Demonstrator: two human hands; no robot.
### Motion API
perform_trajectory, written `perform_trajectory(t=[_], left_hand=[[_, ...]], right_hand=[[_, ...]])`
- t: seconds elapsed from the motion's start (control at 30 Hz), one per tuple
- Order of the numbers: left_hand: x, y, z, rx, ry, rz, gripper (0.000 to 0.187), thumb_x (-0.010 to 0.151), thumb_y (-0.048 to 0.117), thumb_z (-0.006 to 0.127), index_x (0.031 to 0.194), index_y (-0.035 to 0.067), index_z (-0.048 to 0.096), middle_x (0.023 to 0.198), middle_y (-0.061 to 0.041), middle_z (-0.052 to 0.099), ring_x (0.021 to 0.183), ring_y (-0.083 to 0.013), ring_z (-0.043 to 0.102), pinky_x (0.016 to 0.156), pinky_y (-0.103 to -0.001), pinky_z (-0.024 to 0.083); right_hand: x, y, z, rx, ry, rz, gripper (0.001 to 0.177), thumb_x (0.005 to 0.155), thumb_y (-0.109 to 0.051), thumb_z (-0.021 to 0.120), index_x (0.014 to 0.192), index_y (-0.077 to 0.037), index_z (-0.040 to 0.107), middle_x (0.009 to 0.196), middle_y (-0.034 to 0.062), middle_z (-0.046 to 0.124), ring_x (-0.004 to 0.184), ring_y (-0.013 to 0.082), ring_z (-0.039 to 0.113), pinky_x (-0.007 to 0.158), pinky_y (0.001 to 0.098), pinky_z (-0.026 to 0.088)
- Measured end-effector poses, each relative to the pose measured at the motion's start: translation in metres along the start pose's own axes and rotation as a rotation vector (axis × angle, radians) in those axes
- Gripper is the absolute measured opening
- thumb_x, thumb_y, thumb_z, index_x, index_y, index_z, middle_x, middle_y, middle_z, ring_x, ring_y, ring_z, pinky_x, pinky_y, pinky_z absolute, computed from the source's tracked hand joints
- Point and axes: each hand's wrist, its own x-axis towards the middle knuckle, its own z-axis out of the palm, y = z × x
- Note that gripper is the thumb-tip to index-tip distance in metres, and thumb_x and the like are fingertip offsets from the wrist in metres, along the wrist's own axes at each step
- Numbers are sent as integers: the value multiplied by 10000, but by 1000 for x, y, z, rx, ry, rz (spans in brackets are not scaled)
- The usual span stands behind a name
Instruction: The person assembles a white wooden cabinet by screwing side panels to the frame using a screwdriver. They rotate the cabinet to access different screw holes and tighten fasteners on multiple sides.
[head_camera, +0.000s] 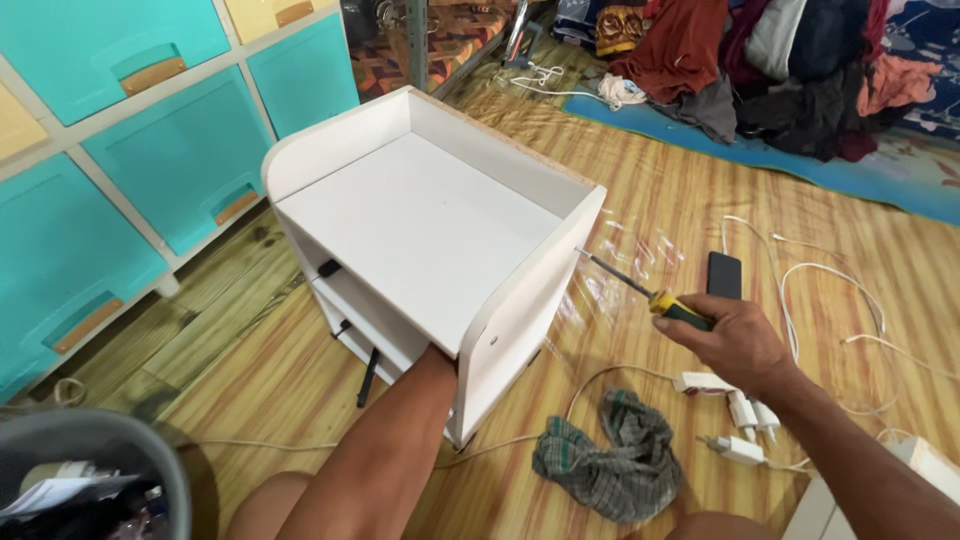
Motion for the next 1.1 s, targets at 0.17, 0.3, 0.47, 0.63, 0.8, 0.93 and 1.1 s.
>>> perform_trajectory(t=[0.17,0.3,0.47,0.63,0.8,0.93,1.1], left_hand=[[6,-12,-7,19,21,1,366,1039,209,443,1272,6,639,1216,-175,732,1102,-299,699,961,-449,583],[7,-18,-19,38,45,-1,365,1038,208,445,1271,5,641,1215,-176,733,1098,-299,701,957,-447,584],[5,-33,-28,44,75,-22,365,1036,206,449,1270,4,643,1215,-176,735,1093,-298,703,951,-444,585],[2,-32,-28,45,83,-22,364,1034,204,452,1268,3,645,1214,-177,736,1088,-297,705,946,-441,585],[0,-29,-23,49,74,-25,363,1033,202,455,1267,2,647,1214,-178,738,1083,-296,707,940,-438,586],[-1,-30,-23,55,78,-31,363,1031,201,458,1266,1,648,1214,-179,739,1079,-296,709,936,-435,587],[-1,-28,-31,59,92,-35,362,1029,199,461,1265,0,651,1213,-180,741,1074,-295,711,930,-432,587]], right_hand=[[27,21,-16,574,-356,234,329,913,-262,700,924,66,724,537,60,521,378,132,390,334,313,275],[39,34,-13,853,-518,295,339,865,-280,681,928,51,715,488,27,452,313,114,344,272,286,210],[25,38,-1,134,-85,-255,293,899,-286,739,933,2,698,563,27,587,379,83,484,340,279,386],[3,17,11,-550,423,-702,315,871,-243,743,1117,-46,746,688,41,689,464,98,572,390,321,465],[1,6,7,-372,507,-830,297,843,-265,705,1023,-29,701,721,28,659,578,136,587,489,308,477],[19,15,-10,512,-320,280,360,915,-272,749,819,55,635,565,60,507,432,142,426,382,315,348],[24,19,-7,602,-405,464,380,900,-290,733,840,66,615,546,83,537,394,159,393,324,302,245]])
